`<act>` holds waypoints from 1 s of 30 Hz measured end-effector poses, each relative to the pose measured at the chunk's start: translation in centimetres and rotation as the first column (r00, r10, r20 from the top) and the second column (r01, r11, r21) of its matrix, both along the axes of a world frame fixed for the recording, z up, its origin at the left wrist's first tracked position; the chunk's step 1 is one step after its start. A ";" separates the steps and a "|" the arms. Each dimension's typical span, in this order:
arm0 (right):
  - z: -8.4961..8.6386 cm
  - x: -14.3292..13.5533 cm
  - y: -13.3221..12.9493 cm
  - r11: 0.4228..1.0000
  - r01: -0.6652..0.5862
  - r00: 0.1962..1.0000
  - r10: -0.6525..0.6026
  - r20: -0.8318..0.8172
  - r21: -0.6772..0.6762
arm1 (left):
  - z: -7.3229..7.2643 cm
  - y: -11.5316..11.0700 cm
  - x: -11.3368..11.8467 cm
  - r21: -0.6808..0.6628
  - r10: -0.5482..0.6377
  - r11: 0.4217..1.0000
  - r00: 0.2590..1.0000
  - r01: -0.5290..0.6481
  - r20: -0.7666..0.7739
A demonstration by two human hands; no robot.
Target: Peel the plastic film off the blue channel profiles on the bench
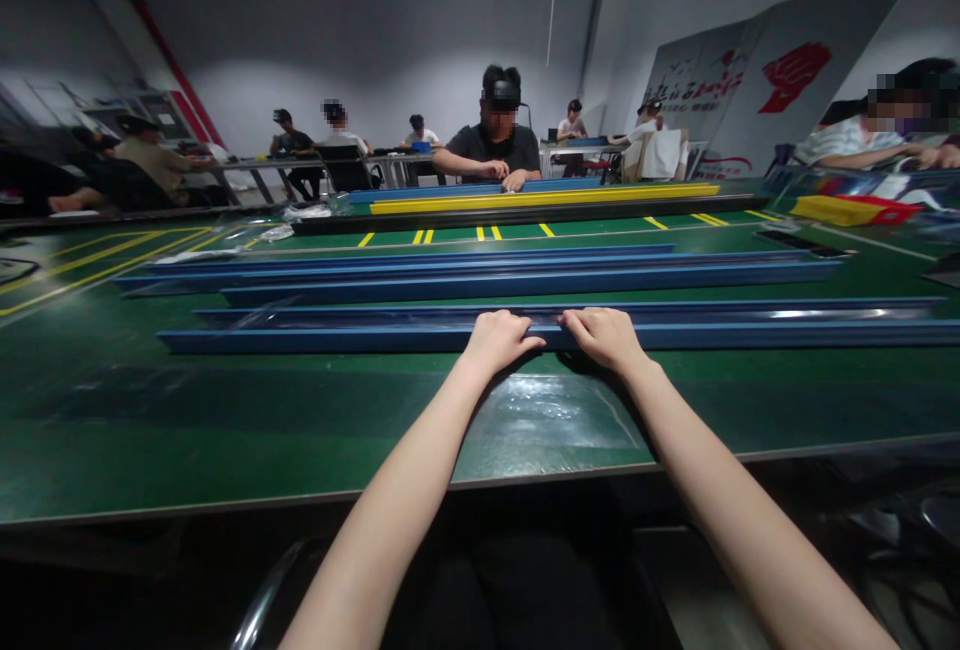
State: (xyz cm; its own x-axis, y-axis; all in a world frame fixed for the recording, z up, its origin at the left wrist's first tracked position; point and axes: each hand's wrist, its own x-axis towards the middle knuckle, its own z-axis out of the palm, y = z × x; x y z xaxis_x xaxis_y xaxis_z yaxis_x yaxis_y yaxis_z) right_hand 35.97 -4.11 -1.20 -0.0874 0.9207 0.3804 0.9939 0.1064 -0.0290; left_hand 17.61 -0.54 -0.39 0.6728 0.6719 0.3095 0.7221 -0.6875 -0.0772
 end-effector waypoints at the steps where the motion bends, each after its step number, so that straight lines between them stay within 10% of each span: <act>1: 0.0 0.0 0.0 1.000 0.002 1.000 -0.002 0.001 -0.001 | 0.0 0.0 0.0 -0.007 0.005 1.000 1.000 -0.005 -0.002; 30: 0.1 0.0 0.2 1.000 0.025 0.993 -0.023 -0.113 0.019 | 0.0 -0.1 0.0 -0.025 -0.029 0.999 0.999 0.030 0.031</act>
